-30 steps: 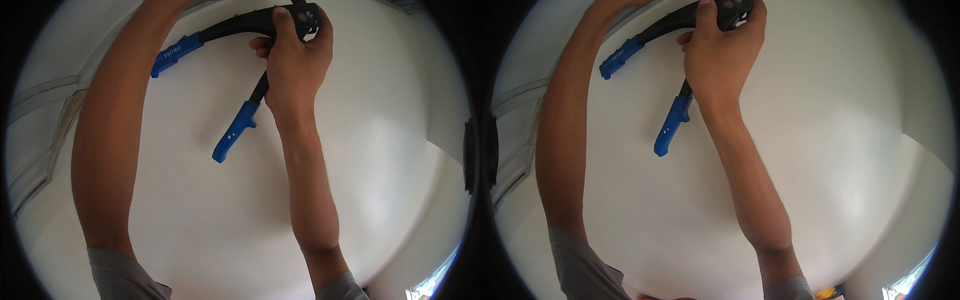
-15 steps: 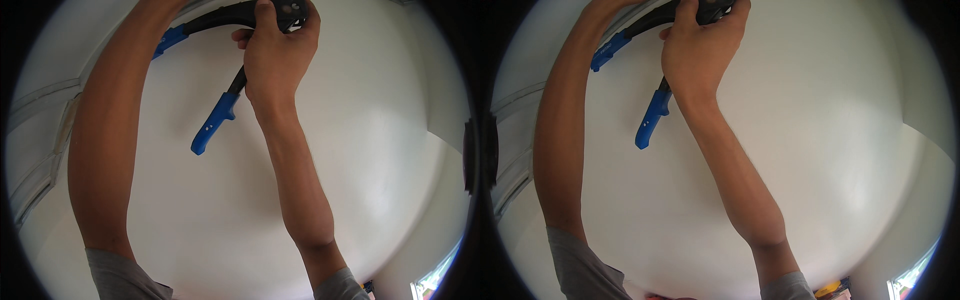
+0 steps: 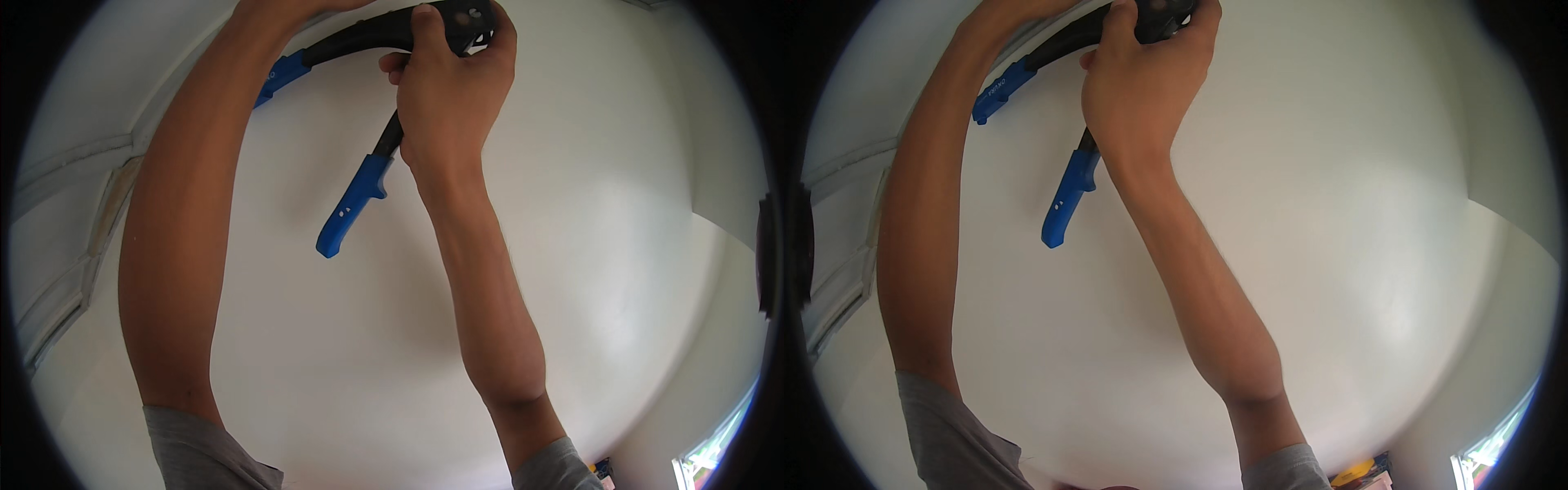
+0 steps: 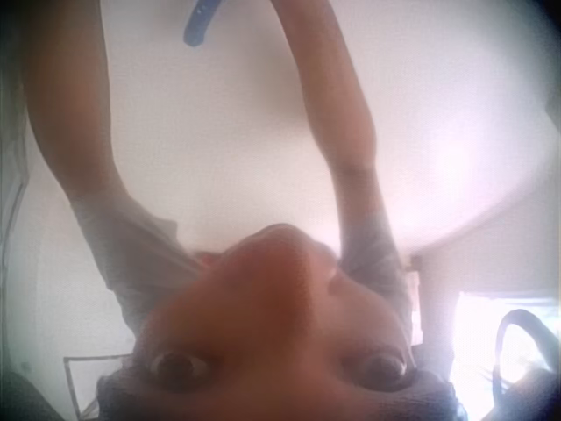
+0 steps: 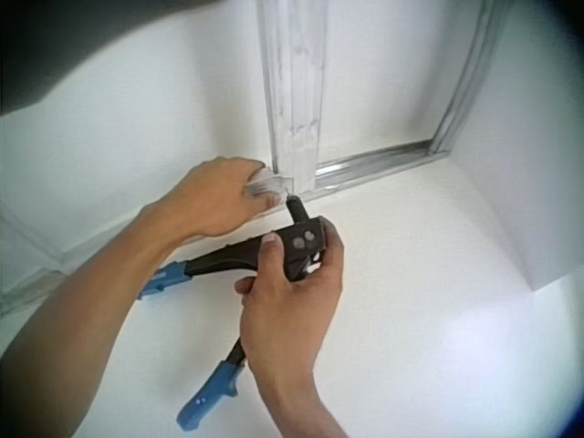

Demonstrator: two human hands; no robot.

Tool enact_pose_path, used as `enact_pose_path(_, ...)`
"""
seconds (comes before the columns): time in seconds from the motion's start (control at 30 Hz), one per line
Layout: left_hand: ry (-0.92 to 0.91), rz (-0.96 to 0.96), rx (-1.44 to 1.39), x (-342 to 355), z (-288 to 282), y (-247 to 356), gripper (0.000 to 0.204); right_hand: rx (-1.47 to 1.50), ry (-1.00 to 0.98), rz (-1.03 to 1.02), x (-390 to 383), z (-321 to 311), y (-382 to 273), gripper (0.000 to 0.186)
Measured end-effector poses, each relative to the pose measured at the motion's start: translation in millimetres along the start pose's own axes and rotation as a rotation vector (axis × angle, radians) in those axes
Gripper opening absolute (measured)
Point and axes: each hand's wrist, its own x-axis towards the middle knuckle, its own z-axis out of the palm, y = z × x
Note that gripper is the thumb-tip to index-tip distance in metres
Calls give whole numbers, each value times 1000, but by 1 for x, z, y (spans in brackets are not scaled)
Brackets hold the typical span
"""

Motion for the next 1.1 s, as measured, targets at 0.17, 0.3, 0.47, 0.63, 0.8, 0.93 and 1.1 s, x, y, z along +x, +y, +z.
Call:
enact_pose_path(0.17,39,58,31,-5,9,7,46,29,-29,20,3,-6,5,49)
enact_pose_path(0.3,-38,79,-166,-11,16,14,39,-9,17,-58,0,-2,15,46)
enact_pose_path(0.47,-64,24,-210,-12,15,21,35,19,-43,-46,5,-10,20,41)
enact_pose_path(0.63,30,9,-21,-10,1,25,36,81,-155,64,22,-16,7,35)
enact_pose_path(0.8,53,37,-87,-13,-3,25,37,89,-146,81,28,-16,7,32)
enact_pose_path(0.93,32,-73,-41,-15,-5,22,37,106,-202,186,34,-17,9,33)
enact_pose_path(1.1,129,-73,-94,-15,-10,11,39,-64,-181,58,27,0,10,38)
